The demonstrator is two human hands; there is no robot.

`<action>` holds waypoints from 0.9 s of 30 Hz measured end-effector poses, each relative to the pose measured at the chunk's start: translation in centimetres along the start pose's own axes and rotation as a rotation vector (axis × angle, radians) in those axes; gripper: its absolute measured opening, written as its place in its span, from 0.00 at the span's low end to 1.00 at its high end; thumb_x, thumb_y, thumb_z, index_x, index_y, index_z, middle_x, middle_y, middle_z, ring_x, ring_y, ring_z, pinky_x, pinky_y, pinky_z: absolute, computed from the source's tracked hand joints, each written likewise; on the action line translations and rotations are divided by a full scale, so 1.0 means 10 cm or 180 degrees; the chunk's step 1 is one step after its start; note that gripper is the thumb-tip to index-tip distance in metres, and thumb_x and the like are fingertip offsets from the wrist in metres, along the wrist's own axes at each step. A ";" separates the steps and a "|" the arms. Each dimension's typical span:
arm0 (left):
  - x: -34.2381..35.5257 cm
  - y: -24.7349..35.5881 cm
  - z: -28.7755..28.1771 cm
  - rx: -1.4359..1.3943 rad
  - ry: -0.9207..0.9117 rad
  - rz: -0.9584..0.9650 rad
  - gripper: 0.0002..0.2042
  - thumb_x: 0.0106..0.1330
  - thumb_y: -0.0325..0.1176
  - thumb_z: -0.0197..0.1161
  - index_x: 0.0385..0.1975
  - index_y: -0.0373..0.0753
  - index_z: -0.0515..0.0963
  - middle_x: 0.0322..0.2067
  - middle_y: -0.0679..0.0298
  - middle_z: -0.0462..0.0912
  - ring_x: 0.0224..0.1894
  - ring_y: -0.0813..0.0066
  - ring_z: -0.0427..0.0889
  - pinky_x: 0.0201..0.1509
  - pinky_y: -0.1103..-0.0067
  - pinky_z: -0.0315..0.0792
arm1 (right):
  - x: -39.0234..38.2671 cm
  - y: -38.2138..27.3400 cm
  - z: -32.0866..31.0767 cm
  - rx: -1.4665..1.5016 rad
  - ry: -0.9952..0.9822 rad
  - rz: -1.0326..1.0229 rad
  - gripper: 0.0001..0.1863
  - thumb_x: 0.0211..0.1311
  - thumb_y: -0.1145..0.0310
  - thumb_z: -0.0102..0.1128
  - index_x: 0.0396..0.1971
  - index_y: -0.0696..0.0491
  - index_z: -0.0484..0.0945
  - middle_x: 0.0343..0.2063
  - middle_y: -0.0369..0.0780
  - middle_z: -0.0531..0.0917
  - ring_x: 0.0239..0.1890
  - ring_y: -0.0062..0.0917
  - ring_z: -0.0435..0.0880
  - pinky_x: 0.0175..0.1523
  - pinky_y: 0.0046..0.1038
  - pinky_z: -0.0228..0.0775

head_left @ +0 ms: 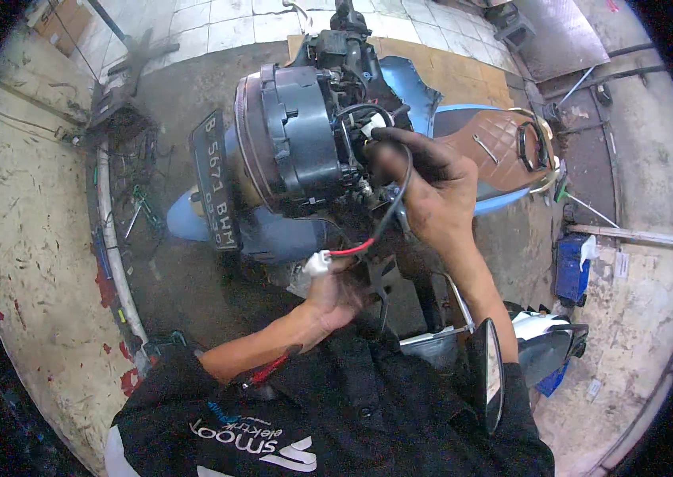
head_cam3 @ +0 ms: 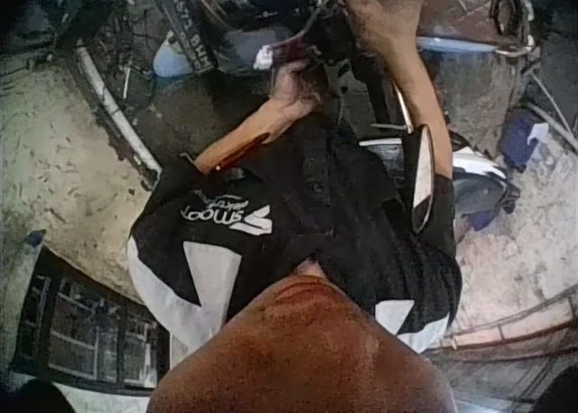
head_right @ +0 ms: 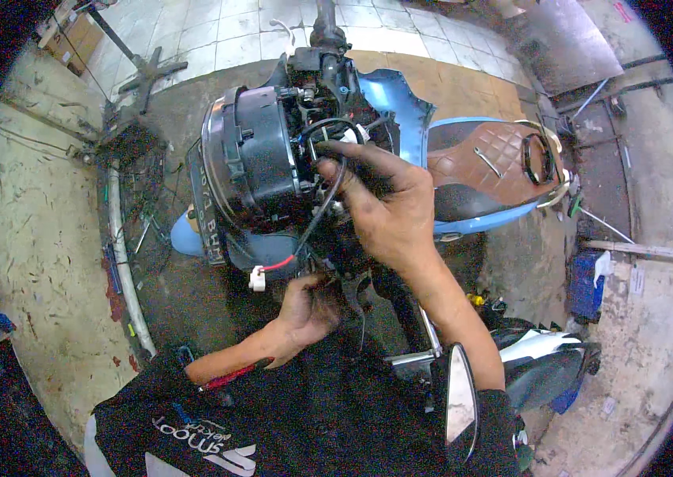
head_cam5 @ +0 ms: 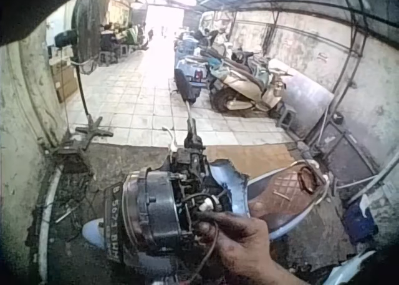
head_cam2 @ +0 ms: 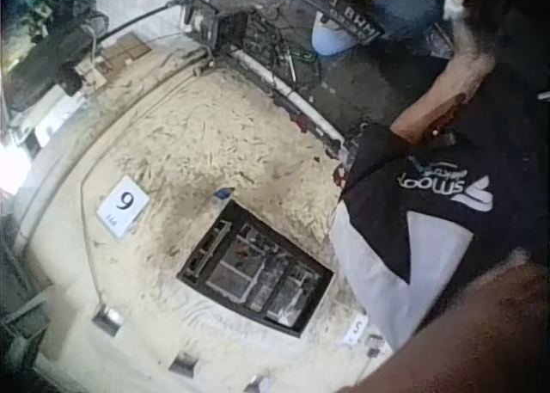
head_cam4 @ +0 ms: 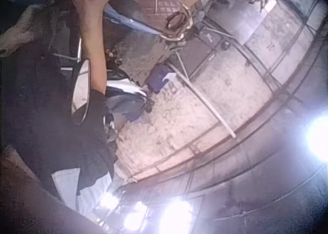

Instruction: The person works on the front light assembly of a blue scooter by hand and using a wrench. The person removes screws from the front cover, detaches the headlight unit, and then uses a wrench to tighten or loosen bolts near the handlebars before replacing the front cover.

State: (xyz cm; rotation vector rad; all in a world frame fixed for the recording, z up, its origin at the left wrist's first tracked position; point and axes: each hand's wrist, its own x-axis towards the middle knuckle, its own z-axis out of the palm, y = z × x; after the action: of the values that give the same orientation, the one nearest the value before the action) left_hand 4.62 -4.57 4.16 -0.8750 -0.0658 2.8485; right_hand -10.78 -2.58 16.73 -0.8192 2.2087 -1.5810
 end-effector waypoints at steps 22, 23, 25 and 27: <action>0.13 0.01 -0.20 -0.0400 -0.0268 -0.0099 0.21 0.59 0.38 0.53 0.52 0.39 0.73 0.53 0.55 0.77 0.56 0.56 0.75 0.64 0.56 0.63 | 0.02 -0.08 -0.01 -0.0064 -0.0043 0.0101 0.12 0.59 0.68 0.64 0.42 0.55 0.83 0.32 0.38 0.86 0.33 0.17 0.81 0.39 0.21 0.73; 0.14 0.01 -0.22 -0.0401 -0.0254 -0.0097 0.21 0.59 0.38 0.53 0.52 0.39 0.73 0.53 0.55 0.77 0.56 0.56 0.75 0.64 0.56 0.63 | 0.02 -0.07 0.00 -0.0036 -0.0048 0.0074 0.12 0.59 0.68 0.65 0.42 0.55 0.83 0.32 0.37 0.86 0.33 0.16 0.81 0.39 0.21 0.73; 0.19 0.03 -0.21 -0.0486 -0.0744 -0.0083 0.22 0.56 0.37 0.55 0.52 0.40 0.74 0.54 0.54 0.77 0.57 0.54 0.74 0.66 0.54 0.61 | 0.01 -0.11 -0.01 0.0023 -0.0066 0.0260 0.12 0.59 0.68 0.65 0.42 0.55 0.83 0.32 0.37 0.86 0.33 0.16 0.81 0.39 0.21 0.73; 0.17 0.03 -0.14 -0.0340 -0.0580 0.0015 0.21 0.56 0.37 0.55 0.52 0.40 0.74 0.54 0.54 0.77 0.57 0.54 0.74 0.66 0.53 0.60 | 0.00 -0.07 -0.01 -0.0057 0.0042 0.0134 0.12 0.59 0.67 0.66 0.41 0.55 0.84 0.32 0.38 0.86 0.33 0.17 0.81 0.40 0.21 0.73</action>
State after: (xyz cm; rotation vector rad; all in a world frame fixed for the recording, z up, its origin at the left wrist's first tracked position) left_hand 3.97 -4.59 2.05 -0.6315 -0.2401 2.9448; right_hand -10.66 -2.70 17.46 -0.7645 2.2373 -1.5535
